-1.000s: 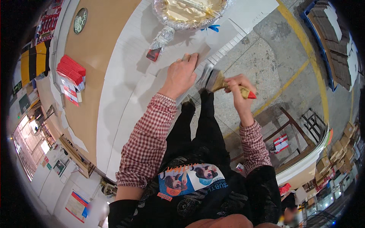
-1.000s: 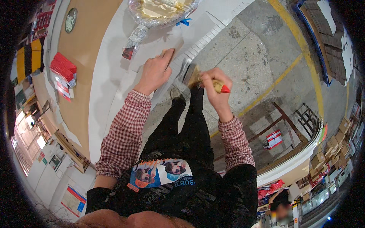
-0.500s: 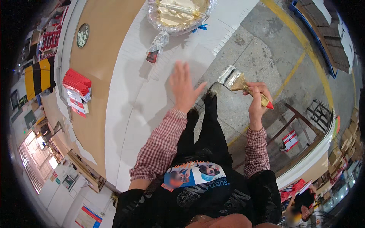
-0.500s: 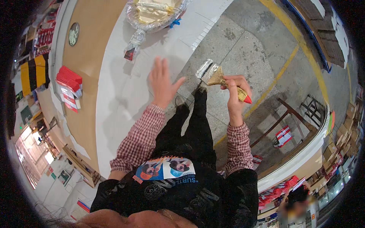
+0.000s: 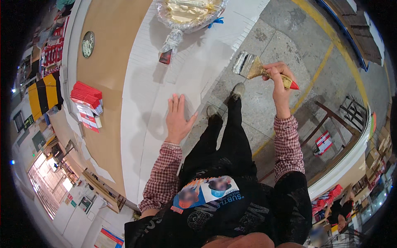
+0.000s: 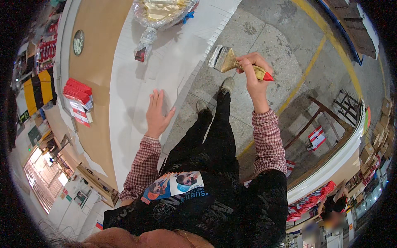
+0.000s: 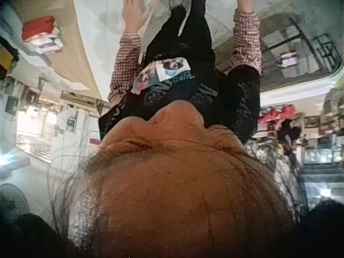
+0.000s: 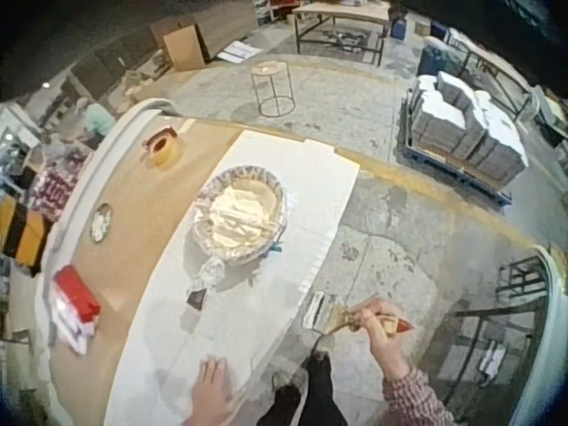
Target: Apply adhesive to the edges of folded paper sheets using a brush.
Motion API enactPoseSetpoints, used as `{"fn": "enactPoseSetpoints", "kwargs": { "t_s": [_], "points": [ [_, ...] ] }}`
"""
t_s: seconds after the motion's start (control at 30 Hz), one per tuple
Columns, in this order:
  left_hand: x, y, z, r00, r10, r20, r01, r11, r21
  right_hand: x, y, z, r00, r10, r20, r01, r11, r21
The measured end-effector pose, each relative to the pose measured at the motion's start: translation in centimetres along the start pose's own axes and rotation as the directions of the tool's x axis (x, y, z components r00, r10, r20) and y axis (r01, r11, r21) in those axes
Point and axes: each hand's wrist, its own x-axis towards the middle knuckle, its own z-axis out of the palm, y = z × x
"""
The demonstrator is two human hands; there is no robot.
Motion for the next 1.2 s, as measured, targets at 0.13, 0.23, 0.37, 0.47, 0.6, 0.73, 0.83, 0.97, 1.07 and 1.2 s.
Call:
{"fn": "enactPoseSetpoints", "kwargs": {
  "t_s": [0.13, 0.23, 0.37, 0.47, 0.6, 0.73, 0.83, 0.97, 1.07, 1.2],
  "points": [
    [0.2, -0.8, -1.6, 0.998, 0.003, 0.068, 0.006, 0.990, -0.138, 0.6, 0.3, 1.2, 0.998, -0.070, -0.012, 0.069, 0.997, -0.036],
    [0.6, -1.2, -2.1, 0.996, 0.017, 0.087, 0.000, 0.983, -0.186, 0.6, 0.6, 2.2, 0.998, -0.049, -0.027, 0.048, 0.998, -0.028],
    [1.3, -1.5, -2.9, 0.994, 0.060, 0.088, -0.039, 0.972, -0.231, -2.1, 0.6, 3.4, 0.998, 0.065, 0.008, -0.065, 0.998, -0.002],
    [1.2, -1.4, -2.9, 0.994, 0.071, 0.086, -0.049, 0.972, -0.232, -4.1, 0.4, 3.7, 0.993, 0.087, 0.079, -0.090, 0.995, 0.034],
    [1.4, -1.3, -3.0, 0.992, 0.081, 0.095, -0.059, 0.975, -0.214, -3.5, 0.2, 4.1, 0.999, 0.003, -0.037, -0.004, 1.000, -0.010],
    [1.3, -1.3, -2.9, 0.993, 0.088, 0.085, -0.068, 0.975, -0.209, -5.0, 1.2, 4.7, 0.999, 0.027, 0.038, -0.024, 0.997, -0.078],
    [1.3, -1.2, -3.0, 0.993, 0.069, 0.094, -0.049, 0.977, -0.206, -6.1, 0.8, 4.9, 0.991, 0.073, 0.112, -0.066, 0.996, -0.061],
    [1.2, -1.1, -2.9, 0.993, 0.079, 0.087, -0.061, 0.979, -0.193, -4.7, 0.3, 5.2, 1.000, -0.007, -0.016, 0.005, 0.997, -0.081],
    [1.2, -1.2, -2.7, 0.994, 0.066, 0.088, -0.052, 0.986, -0.156, -5.3, 0.5, 5.8, 1.000, 0.016, -0.011, -0.016, 0.997, -0.073],
    [0.9, -1.2, -2.6, 0.995, 0.060, 0.074, -0.051, 0.991, -0.123, -7.6, 0.8, 5.7, 0.996, 0.035, 0.081, -0.030, 0.998, -0.059]
  ]
}}
